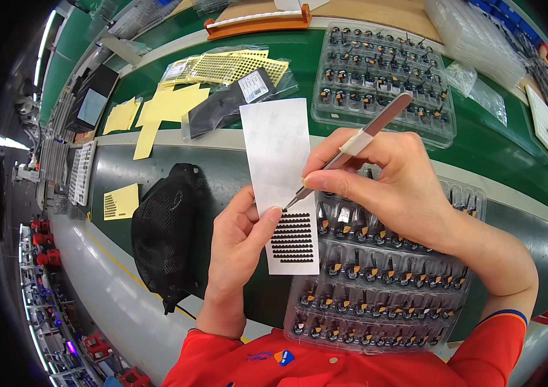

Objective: Using tweezers to place small electronic components into a tray.

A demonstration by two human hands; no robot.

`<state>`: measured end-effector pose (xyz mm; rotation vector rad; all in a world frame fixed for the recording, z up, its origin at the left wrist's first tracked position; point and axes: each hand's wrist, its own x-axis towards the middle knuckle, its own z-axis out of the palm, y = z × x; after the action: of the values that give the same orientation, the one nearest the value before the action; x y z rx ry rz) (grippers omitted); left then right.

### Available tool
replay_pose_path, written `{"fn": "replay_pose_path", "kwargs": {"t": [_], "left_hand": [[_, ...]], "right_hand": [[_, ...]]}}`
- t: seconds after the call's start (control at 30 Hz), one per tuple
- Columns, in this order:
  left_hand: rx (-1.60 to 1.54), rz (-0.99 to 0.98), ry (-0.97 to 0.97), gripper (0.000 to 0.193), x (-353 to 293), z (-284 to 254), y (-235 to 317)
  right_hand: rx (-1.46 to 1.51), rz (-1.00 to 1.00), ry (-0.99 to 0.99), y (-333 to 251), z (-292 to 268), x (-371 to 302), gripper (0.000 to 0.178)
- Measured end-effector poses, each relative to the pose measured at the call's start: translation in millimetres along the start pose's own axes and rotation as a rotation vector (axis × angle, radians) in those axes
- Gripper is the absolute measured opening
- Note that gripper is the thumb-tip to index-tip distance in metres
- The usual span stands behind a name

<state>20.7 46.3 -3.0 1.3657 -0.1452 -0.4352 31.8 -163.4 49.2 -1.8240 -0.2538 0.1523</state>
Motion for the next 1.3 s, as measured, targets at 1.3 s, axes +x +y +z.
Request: {"fn": "replay_pose_path", "kwargs": {"t": [1.3], "left_hand": [[0.050,0.158,0.340,0.024,10,-11,3]], "right_hand": [[0.270,0.148,-0.084,58,-42,32,0.017]]}}
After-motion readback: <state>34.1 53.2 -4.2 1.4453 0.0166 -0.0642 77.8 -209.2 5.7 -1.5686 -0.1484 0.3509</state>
